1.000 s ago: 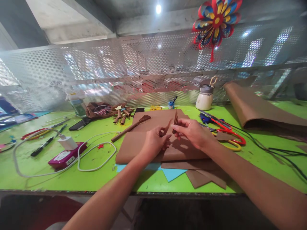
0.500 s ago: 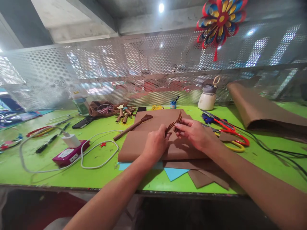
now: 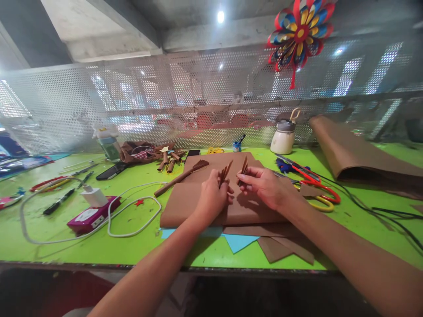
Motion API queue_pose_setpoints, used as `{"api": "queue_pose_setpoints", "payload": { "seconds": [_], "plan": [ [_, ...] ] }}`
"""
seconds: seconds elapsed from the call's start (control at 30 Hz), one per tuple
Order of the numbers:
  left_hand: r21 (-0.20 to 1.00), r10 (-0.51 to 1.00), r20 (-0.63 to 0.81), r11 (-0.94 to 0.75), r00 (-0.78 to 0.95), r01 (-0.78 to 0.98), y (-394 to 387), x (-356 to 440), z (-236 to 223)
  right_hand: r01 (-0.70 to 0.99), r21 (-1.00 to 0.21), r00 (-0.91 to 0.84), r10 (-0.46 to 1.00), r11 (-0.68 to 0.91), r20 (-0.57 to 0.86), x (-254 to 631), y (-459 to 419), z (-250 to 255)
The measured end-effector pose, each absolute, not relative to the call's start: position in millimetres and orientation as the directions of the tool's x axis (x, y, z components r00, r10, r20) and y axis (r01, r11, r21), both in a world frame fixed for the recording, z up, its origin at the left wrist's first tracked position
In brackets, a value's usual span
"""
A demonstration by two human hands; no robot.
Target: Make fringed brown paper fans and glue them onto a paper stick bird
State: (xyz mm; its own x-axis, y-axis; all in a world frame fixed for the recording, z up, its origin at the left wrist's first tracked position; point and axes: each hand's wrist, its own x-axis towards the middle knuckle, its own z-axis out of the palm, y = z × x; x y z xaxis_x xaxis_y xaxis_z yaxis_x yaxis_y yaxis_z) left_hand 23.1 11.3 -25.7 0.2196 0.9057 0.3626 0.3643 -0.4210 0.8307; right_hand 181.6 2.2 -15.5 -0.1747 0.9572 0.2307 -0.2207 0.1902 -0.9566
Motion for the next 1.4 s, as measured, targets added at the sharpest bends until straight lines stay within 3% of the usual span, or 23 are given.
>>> {"api": "queue_pose_setpoints", "payload": {
  "seconds": [0.1, 0.27, 0.4, 0.6, 0.83, 1.03, 1.4],
  "plan": [
    [0.948, 0.928, 0.262, -0.299, 0.263, 0.112, 15.5, 24.8, -26.0, -0.215, -0.962, -0.208, 0.955, 0.166, 0.212, 179.6, 0.7, -15.0],
    [0.976, 0.919, 0.200, -0.217, 0.339, 0.013, 13.7, 26.6, -21.4, -0.239, -0.960, -0.219, 0.956, 0.143, 0.197, 177.4, 0.5, -12.4],
    [0.961, 0.909, 0.195, -0.251, 0.368, 0.112, 9.0, 26.6, -18.5, -0.273, -0.956, -0.158, 0.975, 0.107, 0.154, 178.6, 5.1, -14.1],
    [0.710, 0.831, 0.441, -0.554, 0.340, 0.435, 6.9, 26.1, -20.7, -0.351, -0.935, -0.144, 0.983, 0.059, 0.116, 180.9, 7.5, -14.8],
    [0.613, 0.790, 0.466, -0.612, 0.398, 0.499, 10.2, 24.9, -25.5, -0.352, -0.933, -0.153, 0.979, 0.070, 0.131, 178.4, 4.5, -14.0],
    [0.600, 0.775, 0.493, -0.632, 0.395, 0.490, 9.1, 24.5, -23.3, -0.365, -0.930, -0.185, 0.976, 0.045, 0.119, 177.9, 7.8, -20.5],
    [0.690, 0.811, 0.441, -0.581, 0.385, 0.432, 11.4, 23.5, -23.8, -0.328, -0.942, -0.275, 0.947, 0.069, 0.165, 184.4, 5.1, -11.8]
  ]
}}
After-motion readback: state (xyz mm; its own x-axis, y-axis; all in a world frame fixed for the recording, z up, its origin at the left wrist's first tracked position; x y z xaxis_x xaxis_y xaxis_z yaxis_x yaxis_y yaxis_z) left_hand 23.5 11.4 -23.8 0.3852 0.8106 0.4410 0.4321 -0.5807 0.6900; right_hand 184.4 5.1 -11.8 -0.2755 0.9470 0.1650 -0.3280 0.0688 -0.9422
